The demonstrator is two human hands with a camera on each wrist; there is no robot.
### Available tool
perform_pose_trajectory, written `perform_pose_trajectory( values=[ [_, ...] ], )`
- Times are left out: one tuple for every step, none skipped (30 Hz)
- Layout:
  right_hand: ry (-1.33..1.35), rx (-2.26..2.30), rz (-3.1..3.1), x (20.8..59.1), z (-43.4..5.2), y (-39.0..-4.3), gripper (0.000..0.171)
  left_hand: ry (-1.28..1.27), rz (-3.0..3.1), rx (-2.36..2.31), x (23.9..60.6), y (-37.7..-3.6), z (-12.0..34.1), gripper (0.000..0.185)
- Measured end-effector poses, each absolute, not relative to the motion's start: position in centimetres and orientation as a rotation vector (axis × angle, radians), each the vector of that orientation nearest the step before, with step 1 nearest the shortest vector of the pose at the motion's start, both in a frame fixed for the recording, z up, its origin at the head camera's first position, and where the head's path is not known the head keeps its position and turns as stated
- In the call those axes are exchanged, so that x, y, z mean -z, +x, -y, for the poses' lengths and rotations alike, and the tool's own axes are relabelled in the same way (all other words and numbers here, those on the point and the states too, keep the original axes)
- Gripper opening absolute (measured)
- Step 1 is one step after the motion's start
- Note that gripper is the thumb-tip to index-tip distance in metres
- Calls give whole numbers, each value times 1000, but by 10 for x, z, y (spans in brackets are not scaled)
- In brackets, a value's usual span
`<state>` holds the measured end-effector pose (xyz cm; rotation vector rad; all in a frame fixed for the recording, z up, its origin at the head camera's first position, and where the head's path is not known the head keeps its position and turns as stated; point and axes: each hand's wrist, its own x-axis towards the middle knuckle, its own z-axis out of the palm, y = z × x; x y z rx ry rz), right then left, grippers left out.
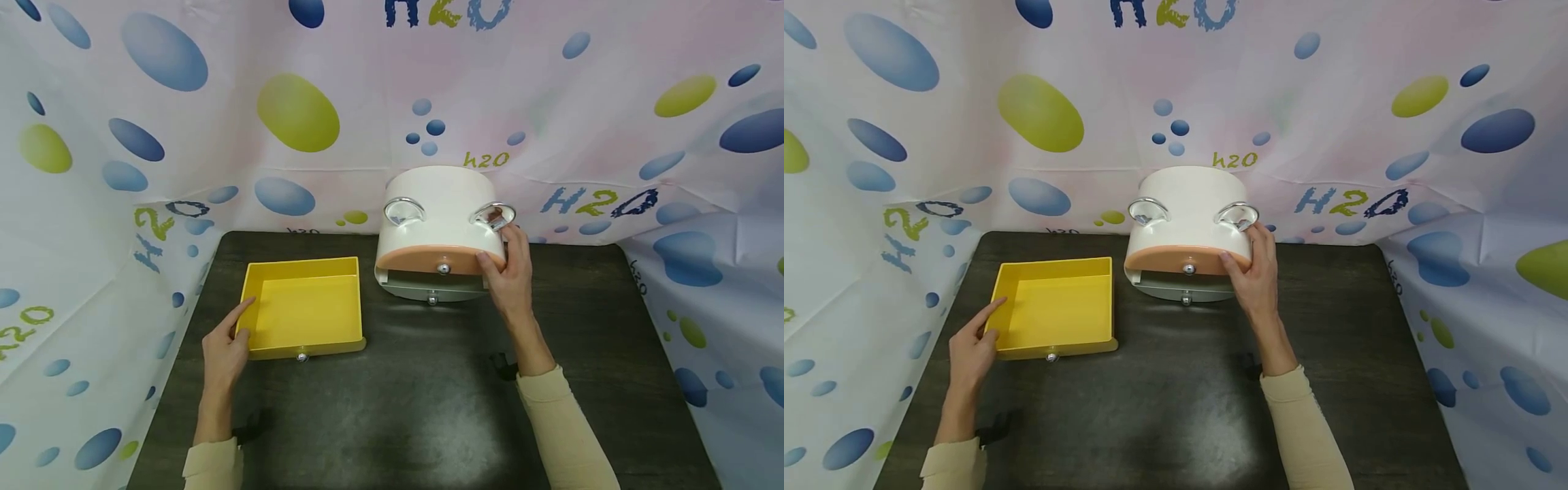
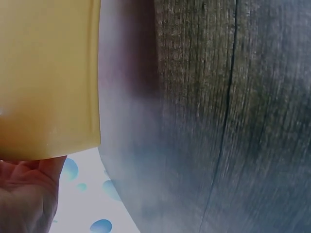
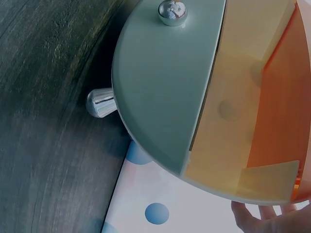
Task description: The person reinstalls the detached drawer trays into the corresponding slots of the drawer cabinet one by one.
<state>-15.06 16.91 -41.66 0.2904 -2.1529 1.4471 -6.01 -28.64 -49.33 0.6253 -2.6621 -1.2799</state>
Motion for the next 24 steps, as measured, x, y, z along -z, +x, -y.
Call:
perform_pose_trajectory(
  values=[
    [290,-1440,2157,416,-169,-151,57,614,2663,1270,493,-59,286,57],
    [288,-1435,2160,416,-169,-151,57,604,2665,1266,492,-58,286,57],
    [287,-1430,2164,416,-170,-151,56,594,2668,1257,491,-57,286,57],
    [285,-1425,2170,416,-170,-151,56,590,2670,1255,490,-56,285,57],
    [286,-1423,2173,416,-171,-151,55,589,2674,1254,489,-54,284,57],
    [287,-1421,2177,415,-171,-151,55,586,2678,1255,488,-53,283,57],
    [289,-1420,2178,415,-171,-151,55,582,2682,1252,487,-51,282,57],
    [291,-1420,2180,415,-172,-151,54,580,2685,1248,486,-50,282,57],
    [292,-1420,2184,416,-173,-151,54,577,2687,1244,486,-49,281,57],
    [293,-1420,2187,415,-173,-151,54,575,2687,1240,485,-47,280,56],
    [294,-1421,2188,415,-173,-151,54,572,2688,1235,485,-46,279,56],
    [294,-1420,2190,415,-174,-151,54,571,2686,1235,485,-44,279,56],
    [294,-1421,2188,415,-174,-151,55,572,2687,1236,485,-43,278,56],
    [294,-1420,2190,415,-174,-151,54,574,2687,1240,485,-42,278,56],
    [295,-1420,2188,415,-174,-151,54,573,2686,1246,486,-41,278,56],
    [299,-1420,2186,415,-174,-151,54,572,2684,1250,486,-41,278,56],
    [302,-1419,2184,415,-174,-151,54,571,2683,1253,487,-40,277,56],
    [305,-1417,2185,414,-175,-151,54,569,2681,1255,487,-39,277,56],
    [307,-1416,2187,414,-175,-151,54,564,2681,1252,488,-39,277,56],
    [310,-1416,2189,414,-174,-151,54,560,2680,1248,488,-38,277,56],
    [311,-1415,2191,415,-174,-151,54,557,2678,1244,488,-37,277,55],
    [310,-1417,2195,415,-174,-151,54,552,2677,1239,488,-37,276,55],
    [307,-1419,2198,415,-174,-151,54,546,2673,1240,488,-36,276,55],
    [305,-1421,2200,415,-174,-151,55,540,2670,1244,487,-35,276,56]
  ],
)
